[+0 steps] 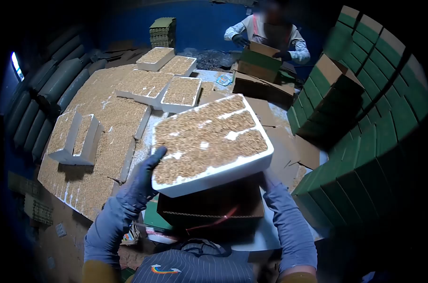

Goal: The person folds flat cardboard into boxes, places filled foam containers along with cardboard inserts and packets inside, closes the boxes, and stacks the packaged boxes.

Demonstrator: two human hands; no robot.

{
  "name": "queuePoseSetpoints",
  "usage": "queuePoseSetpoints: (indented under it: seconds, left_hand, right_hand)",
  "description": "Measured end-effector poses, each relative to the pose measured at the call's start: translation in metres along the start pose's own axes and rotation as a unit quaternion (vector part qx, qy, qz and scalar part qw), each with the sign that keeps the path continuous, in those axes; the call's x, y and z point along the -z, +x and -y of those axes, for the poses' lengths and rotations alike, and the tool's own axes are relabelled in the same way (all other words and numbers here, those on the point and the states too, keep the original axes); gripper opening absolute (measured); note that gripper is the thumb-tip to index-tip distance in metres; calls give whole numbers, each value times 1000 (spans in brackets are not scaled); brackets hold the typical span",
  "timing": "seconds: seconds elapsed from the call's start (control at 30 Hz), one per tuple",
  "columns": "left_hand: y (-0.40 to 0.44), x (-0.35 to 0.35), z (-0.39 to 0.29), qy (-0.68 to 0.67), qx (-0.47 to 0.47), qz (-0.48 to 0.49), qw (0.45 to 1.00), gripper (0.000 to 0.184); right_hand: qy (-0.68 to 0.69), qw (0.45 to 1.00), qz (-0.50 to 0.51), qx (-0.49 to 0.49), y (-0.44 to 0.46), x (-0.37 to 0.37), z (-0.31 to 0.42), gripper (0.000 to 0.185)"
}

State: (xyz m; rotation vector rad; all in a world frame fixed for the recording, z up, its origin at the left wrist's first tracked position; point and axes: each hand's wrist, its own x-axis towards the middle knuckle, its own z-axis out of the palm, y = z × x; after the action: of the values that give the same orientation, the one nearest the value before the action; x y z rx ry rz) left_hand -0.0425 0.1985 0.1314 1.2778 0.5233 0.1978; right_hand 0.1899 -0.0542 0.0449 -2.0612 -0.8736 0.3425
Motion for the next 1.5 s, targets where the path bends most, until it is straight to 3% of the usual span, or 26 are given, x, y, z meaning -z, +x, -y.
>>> queuePoseSetpoints:
  seconds: [0.03,0.13,0.17,0.2,0.3,0.37,0.43,0.47,0.53,0.57,0.6,0.63,0.7,0.73,0.8,0.83,0.9,0.97,1.03,1.1,1.2,1.27,1.33,1.37,1.43,1.5]
  left_hand:
    - [-10,-28,-18,-53,91,-44,993,50]
    - [9,4,56,260,-189,129,938,63]
    - [-14,-12,28,78,-44,123,988,65]
    - [-37,-28,0,-120,87,63,987,67]
    - [-65,-5,16,11,48,51,997,68]
    - [-79,-1,28,-4,99,31,995,67]
    - [-71,34,77,272,-50,81,957,70]
    - [-67,37,89,357,-103,91,924,71]
    - [-67,-7,57,144,52,9,988,75]
    - [-65,-7,62,142,52,13,988,75]
    - [-64,-8,70,211,4,20,977,76]
    - [-64,-15,67,223,12,9,975,77]
    - [-62,-21,67,274,17,-18,961,76]
    - [-63,-26,64,313,39,-44,948,75]
    - [-62,-34,60,349,64,-77,932,74]
    - [-63,-37,59,376,74,-99,918,72]
    - [-65,-43,61,402,94,-140,900,70]
    - [-68,-46,71,515,-37,-178,838,68]
    - [-66,-57,58,592,-99,-179,779,57]
    - [-72,-53,53,567,-206,-173,778,47]
    - [-94,-31,47,517,-263,-229,782,36]
    - [-106,-4,46,486,-204,-321,787,30]
    - [-116,53,62,432,-103,-410,797,22]
    - [-117,87,74,380,-40,-417,825,19]
    - [-107,140,96,430,-13,-370,823,20]
    - [-91,179,131,595,17,-183,782,24]
  right_hand:
    - [15,1000,9,-2,0,0,2,29]
    - [60,998,33,-8,-6,1,4,30]
    - [72,997,40,-8,-6,1,3,30]
    - [85,995,44,-12,-6,0,3,30]
    - [72,996,49,12,-7,-6,-4,31]
    - [-82,987,13,138,-8,-18,-24,34]
    - [-14,998,53,23,-14,-17,-11,26]
    - [3,998,19,56,-17,-20,-18,42]
    - [77,995,46,-40,-24,-8,-13,43]
    - [151,977,73,-131,-27,0,-6,45]
    - [283,903,85,-313,-27,13,1,48]
    - [280,903,84,-314,-25,10,-39,48]
    - [108,961,-174,-185,-23,-4,-143,53]
    - [168,931,-218,-241,-26,8,-151,65]
    - [227,893,-252,-294,-18,23,-165,82]
    - [62,864,-279,-414,-5,20,-180,90]
    - [-105,809,-277,-507,14,13,-202,98]
    - [-146,780,-271,-544,30,3,-210,107]
    - [-143,832,-208,-494,43,-11,-244,100]
    - [20,881,-222,-418,54,-19,-286,76]
    - [313,844,-289,-326,62,-7,-327,39]
    - [216,873,-377,-223,53,18,-309,33]
    - [119,908,-366,-169,40,60,-242,33]
    - [141,922,-353,-74,31,70,-194,35]
    - [127,929,-345,-50,17,95,-163,37]
    - [-10,925,-380,-22,-5,102,-103,36]
